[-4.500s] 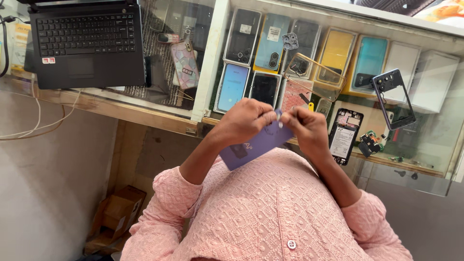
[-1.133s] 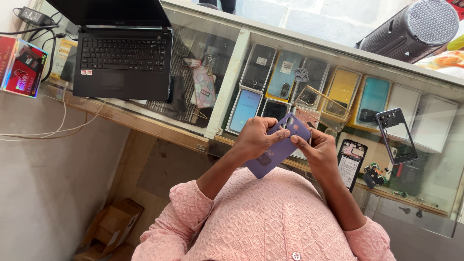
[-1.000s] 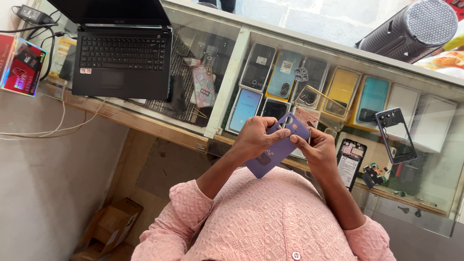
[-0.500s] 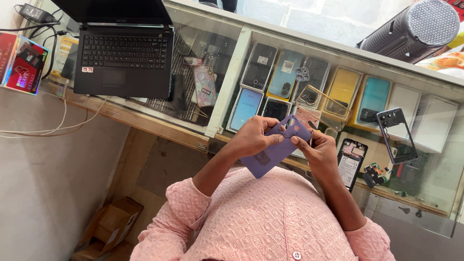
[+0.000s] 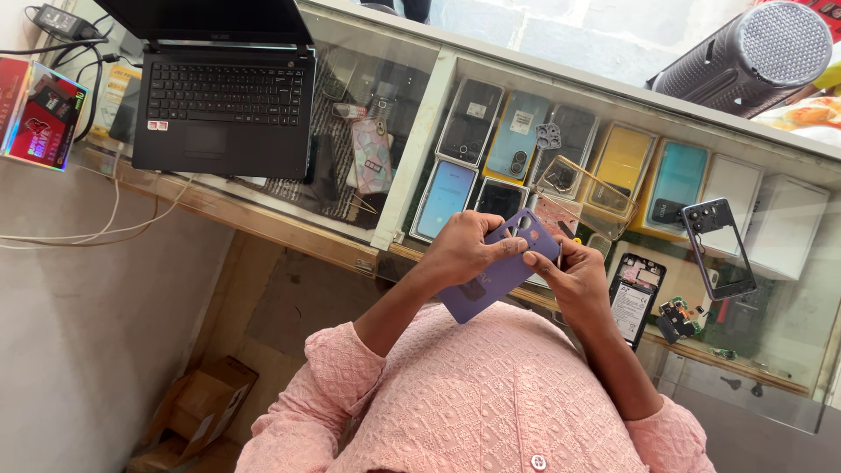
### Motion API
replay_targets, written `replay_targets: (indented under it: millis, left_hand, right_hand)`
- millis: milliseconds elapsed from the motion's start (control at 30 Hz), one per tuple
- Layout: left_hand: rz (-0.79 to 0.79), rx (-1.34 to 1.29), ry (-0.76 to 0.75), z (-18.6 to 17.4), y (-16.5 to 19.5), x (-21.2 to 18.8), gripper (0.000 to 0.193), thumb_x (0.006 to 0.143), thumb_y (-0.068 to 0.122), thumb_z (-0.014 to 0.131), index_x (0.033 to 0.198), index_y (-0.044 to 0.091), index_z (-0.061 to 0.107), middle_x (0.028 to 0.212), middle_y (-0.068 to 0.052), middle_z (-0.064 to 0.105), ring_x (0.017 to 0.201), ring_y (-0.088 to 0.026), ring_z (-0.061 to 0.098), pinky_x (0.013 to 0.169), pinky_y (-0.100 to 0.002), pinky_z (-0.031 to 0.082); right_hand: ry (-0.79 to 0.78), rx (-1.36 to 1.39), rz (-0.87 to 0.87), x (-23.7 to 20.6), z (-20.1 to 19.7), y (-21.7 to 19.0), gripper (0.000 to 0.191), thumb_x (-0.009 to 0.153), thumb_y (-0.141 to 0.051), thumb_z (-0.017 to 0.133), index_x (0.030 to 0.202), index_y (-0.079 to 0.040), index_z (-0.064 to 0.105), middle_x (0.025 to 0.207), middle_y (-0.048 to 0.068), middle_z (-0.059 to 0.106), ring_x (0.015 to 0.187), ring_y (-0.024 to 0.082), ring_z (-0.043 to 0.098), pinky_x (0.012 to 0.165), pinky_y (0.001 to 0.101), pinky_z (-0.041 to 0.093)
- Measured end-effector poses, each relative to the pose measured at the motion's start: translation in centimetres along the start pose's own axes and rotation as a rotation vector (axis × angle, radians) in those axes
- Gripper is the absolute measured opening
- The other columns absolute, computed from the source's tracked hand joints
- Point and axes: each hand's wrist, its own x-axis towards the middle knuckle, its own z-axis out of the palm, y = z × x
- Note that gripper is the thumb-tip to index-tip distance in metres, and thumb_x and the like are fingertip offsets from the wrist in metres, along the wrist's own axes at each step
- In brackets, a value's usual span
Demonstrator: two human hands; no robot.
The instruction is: The person works at a glass display counter repairing a smartphone. They hold a purple phone back panel and use a small metal tool to pry and work around its camera cutout, then pick up a black phone frame and continue prying and scraping along its edges with the tool, turning the frame as they work.
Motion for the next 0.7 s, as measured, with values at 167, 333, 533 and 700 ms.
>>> replay_targets:
  millis: [167, 333, 533, 700]
  left_hand:
    - [0.000, -0.005, 0.011, 0.3, -0.9, 0.3, 0.044, 0.085, 0.048, 0.073, 0.098, 0.006, 0.079, 0.073, -0.009, 0.076, 0.061, -0.015, 0.075, 0.054, -0.030, 0.061]
    - [0.039, -0.033, 0.024, 0.1, -1.2, 0.9, 0.050, 0.087, 0.054, 0.071, 0.094, 0.005, 0.079, 0.070, -0.009, 0.076, 0.060, -0.015, 0.075, 0.055, -0.029, 0.061]
    - [-0.036, -0.401, -0.080, 0.1, -2.2, 1.4, 0.049, 0.095, 0.052, 0.061, 0.088, 0.006, 0.074, 0.068, -0.008, 0.073, 0.056, -0.014, 0.070, 0.051, -0.029, 0.056]
    - [-0.171, -0.620, -0.283, 2.2, -4.5, 1.9, 0.058, 0.108, 0.051, 0.045, 0.073, 0.008, 0.061, 0.054, 0.000, 0.055, 0.040, -0.010, 0.046, 0.038, -0.023, 0.038]
  right_hand:
    - [-0.017, -0.004, -0.001, 0.0, -0.4, 1.2, 0.026, 0.091, -0.025, 0.077, 0.098, 0.000, 0.073, 0.081, 0.001, 0.072, 0.069, 0.001, 0.059, 0.061, 0.0180, 0.047]
    - [0.064, 0.097, 0.064, 0.4, -1.2, 1.4, 0.027, 0.100, -0.024, 0.073, 0.092, 0.002, 0.072, 0.066, 0.006, 0.059, 0.047, 0.004, 0.038, 0.041, 0.0206, 0.027]
    - [0.070, 0.286, -0.078, 0.6, -0.8, -1.4, 0.027, 0.099, -0.023, 0.070, 0.111, 0.000, 0.070, 0.090, 0.008, 0.074, 0.050, 0.002, 0.038, 0.043, 0.0166, 0.030]
    - [0.025, 0.137, -0.271, 0.8, 0.1, -3.0, 0.052, 0.091, -0.021, 0.080, 0.134, -0.001, 0.057, 0.125, 0.007, 0.070, 0.087, 0.003, 0.062, 0.071, 0.0183, 0.057]
